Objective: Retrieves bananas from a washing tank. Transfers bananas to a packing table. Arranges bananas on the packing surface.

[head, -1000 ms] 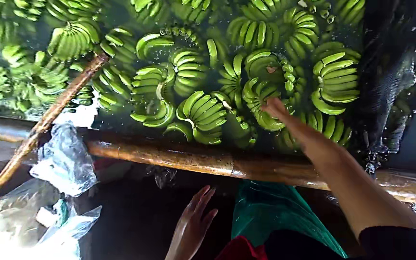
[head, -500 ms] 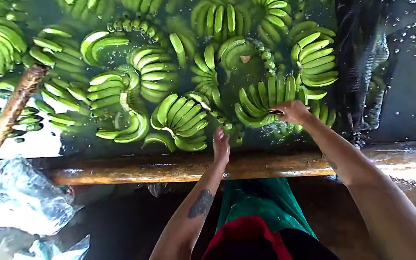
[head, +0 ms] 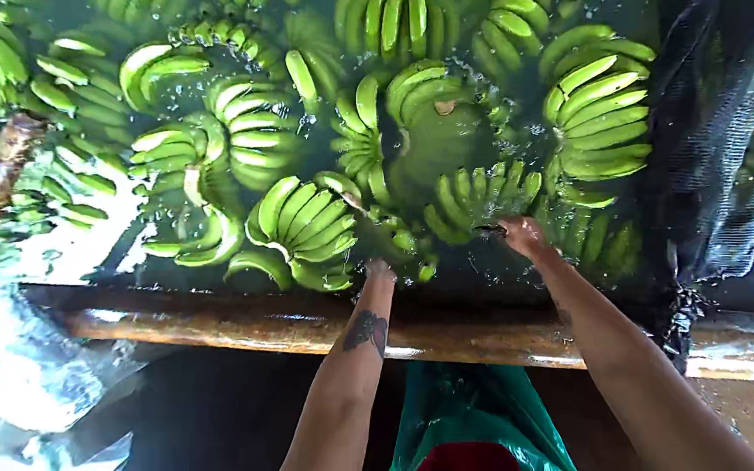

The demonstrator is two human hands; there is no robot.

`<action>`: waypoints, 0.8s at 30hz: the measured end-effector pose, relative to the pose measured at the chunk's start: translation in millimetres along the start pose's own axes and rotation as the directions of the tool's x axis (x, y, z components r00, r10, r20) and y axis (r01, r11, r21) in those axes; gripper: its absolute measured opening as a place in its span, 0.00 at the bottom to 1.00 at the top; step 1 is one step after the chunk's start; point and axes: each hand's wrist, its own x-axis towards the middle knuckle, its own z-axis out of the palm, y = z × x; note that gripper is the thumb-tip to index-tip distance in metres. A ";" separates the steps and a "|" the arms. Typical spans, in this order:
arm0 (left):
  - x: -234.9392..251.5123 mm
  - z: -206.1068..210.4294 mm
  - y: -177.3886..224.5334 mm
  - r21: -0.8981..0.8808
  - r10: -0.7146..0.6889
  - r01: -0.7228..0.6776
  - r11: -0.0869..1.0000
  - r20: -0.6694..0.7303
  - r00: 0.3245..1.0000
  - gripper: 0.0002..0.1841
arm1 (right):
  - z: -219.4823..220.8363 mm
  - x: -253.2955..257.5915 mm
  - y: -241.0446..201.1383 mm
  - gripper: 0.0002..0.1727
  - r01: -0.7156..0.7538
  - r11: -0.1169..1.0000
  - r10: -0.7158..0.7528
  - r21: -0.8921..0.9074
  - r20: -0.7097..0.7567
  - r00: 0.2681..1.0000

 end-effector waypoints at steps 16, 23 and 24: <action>-49.2 56.6 5.8 -0.656 -0.076 0.170 0.735 0.170 0.983 0.24 | 7.3 -66.0 43.9 0.19 -0.281 0.836 0.413 0.471 -0.203 0.888; -32.5 42.8 -10.2 -0.679 -0.051 0.113 0.726 0.111 0.992 0.41 | -5.8 -71.5 31.1 0.18 -0.281 0.884 0.391 0.374 -0.261 0.882; -24.0 40.2 -10.6 -0.654 -0.053 0.069 0.753 0.044 0.998 0.36 | -7.0 -71.1 30.0 0.17 -0.267 0.886 0.383 0.380 -0.270 0.884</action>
